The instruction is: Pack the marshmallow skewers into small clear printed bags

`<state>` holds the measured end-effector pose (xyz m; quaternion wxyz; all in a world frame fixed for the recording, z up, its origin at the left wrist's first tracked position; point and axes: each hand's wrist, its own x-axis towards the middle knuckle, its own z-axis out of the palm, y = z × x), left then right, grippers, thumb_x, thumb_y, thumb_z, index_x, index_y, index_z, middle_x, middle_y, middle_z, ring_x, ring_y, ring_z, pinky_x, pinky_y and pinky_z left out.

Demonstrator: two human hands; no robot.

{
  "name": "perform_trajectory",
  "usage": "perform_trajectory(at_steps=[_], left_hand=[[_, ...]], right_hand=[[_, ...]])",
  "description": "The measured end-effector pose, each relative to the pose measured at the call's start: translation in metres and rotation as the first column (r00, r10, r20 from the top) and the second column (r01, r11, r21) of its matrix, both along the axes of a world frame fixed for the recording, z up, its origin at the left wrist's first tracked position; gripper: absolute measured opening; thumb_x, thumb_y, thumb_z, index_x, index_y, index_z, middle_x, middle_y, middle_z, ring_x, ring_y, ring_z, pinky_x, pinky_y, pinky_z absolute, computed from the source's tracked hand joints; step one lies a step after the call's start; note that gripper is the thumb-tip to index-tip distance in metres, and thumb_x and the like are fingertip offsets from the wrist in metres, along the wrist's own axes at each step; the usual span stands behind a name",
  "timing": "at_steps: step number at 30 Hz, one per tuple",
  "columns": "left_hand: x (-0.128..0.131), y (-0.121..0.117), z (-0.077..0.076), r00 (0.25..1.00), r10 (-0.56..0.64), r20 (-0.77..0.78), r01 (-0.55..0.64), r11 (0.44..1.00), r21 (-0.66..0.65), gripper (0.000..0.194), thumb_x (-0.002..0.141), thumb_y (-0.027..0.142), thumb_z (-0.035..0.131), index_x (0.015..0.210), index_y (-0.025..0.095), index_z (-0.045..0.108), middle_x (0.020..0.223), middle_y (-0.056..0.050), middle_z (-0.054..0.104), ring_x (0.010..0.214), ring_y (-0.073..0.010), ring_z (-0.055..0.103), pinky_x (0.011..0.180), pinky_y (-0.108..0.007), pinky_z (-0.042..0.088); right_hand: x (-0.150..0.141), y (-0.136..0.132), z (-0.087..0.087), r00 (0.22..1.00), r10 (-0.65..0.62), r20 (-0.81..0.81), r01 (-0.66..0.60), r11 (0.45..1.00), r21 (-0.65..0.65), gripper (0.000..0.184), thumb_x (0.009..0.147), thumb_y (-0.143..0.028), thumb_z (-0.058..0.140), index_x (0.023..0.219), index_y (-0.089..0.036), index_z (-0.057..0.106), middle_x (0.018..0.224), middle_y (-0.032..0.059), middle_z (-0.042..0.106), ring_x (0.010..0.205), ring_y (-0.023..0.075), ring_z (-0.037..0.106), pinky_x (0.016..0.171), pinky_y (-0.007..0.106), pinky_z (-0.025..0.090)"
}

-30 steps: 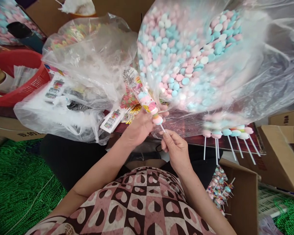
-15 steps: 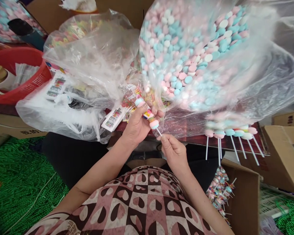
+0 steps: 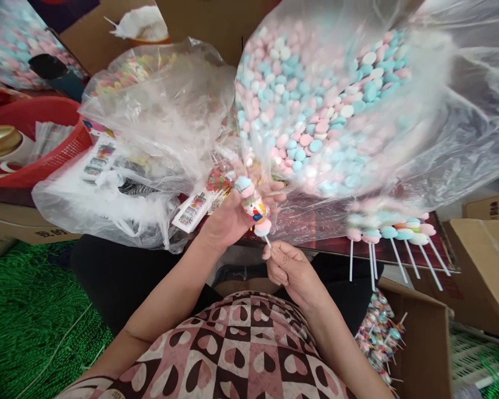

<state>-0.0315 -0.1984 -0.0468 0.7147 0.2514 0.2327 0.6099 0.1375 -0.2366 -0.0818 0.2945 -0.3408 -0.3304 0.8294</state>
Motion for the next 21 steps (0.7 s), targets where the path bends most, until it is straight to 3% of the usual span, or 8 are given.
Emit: perform_trajectory(at_steps=[3,5,8,10,14,17,21], left_hand=[[-0.006,0.003,0.001,0.993,0.112,0.04,-0.11,0.993,-0.039,0.038,0.072,0.046,0.081,0.099,0.024,0.067,0.078,-0.001,0.07,0.086,-0.0216,0.072,0.071,-0.032,0.056],[-0.004,0.004,-0.001,0.984,0.177,0.024,-0.175,0.982,-0.065,0.031,0.073,0.045,0.08,0.087,0.021,0.066,0.07,0.001,0.065,0.075,-0.0173,0.07,0.063,-0.027,0.053],[0.006,0.005,-0.007,0.976,0.216,-0.014,-0.216,0.968,-0.126,0.035,0.072,0.047,0.08,0.075,0.019,0.059,0.068,0.003,0.059,0.066,-0.0128,0.066,0.05,-0.021,0.043],[0.014,0.004,-0.01,0.975,0.22,-0.041,-0.224,0.963,-0.15,0.039,0.071,0.049,0.08,0.072,0.018,0.056,0.067,0.004,0.056,0.065,-0.0113,0.064,0.049,-0.02,0.04],[0.027,-0.003,-0.012,0.981,0.175,-0.089,-0.187,0.971,-0.148,0.041,0.073,0.054,0.077,0.075,0.018,0.056,0.069,0.003,0.057,0.062,-0.0096,0.062,0.046,-0.019,0.036],[0.029,-0.008,-0.013,0.995,0.066,-0.075,-0.077,0.984,-0.162,0.041,0.072,0.052,0.078,0.091,0.02,0.061,0.071,0.002,0.06,0.067,-0.013,0.066,0.04,-0.017,0.029],[0.019,-0.005,-0.009,0.999,-0.034,0.035,0.036,0.997,-0.074,0.051,0.074,0.059,0.073,0.105,0.02,0.065,0.088,-0.006,0.071,0.089,-0.0221,0.071,0.053,-0.022,0.045]], right_hand=[[0.001,-0.003,-0.004,0.995,-0.002,0.101,-0.001,1.0,0.022,0.025,0.087,-0.044,0.067,0.084,-0.019,0.064,0.045,-0.0104,0.033,0.04,0.0057,0.02,0.043,0.022,0.02],[0.0,-0.006,-0.006,0.96,-0.121,0.253,0.078,0.982,0.175,0.027,0.086,-0.046,0.068,0.093,-0.02,0.067,0.048,-0.0082,0.041,0.043,0.0074,0.028,0.044,0.023,0.024],[-0.003,-0.01,-0.011,0.836,-0.388,0.388,0.166,0.853,0.495,0.029,0.085,-0.047,0.068,0.098,-0.021,0.071,0.055,-0.0046,0.05,0.05,0.0102,0.041,0.048,0.025,0.03],[-0.007,-0.013,-0.013,0.805,-0.456,0.379,0.195,0.807,0.558,0.028,0.087,-0.047,0.067,0.097,-0.022,0.072,0.056,-0.0042,0.049,0.052,0.0103,0.042,0.05,0.025,0.031],[-0.017,-0.011,-0.012,0.899,-0.344,0.271,0.253,0.913,0.321,0.027,0.087,-0.047,0.068,0.089,-0.02,0.068,0.048,-0.0081,0.038,0.044,0.0073,0.03,0.044,0.023,0.022],[-0.018,-0.003,-0.005,0.952,-0.275,0.135,0.253,0.954,0.158,0.026,0.084,-0.046,0.071,0.084,-0.02,0.064,0.046,-0.0105,0.033,0.04,0.0056,0.023,0.043,0.022,0.021],[-0.01,0.003,0.002,0.992,-0.129,0.014,0.128,0.99,0.055,0.026,0.084,-0.044,0.071,0.082,-0.021,0.061,0.045,-0.012,0.029,0.038,0.0047,0.018,0.041,0.02,0.02]])
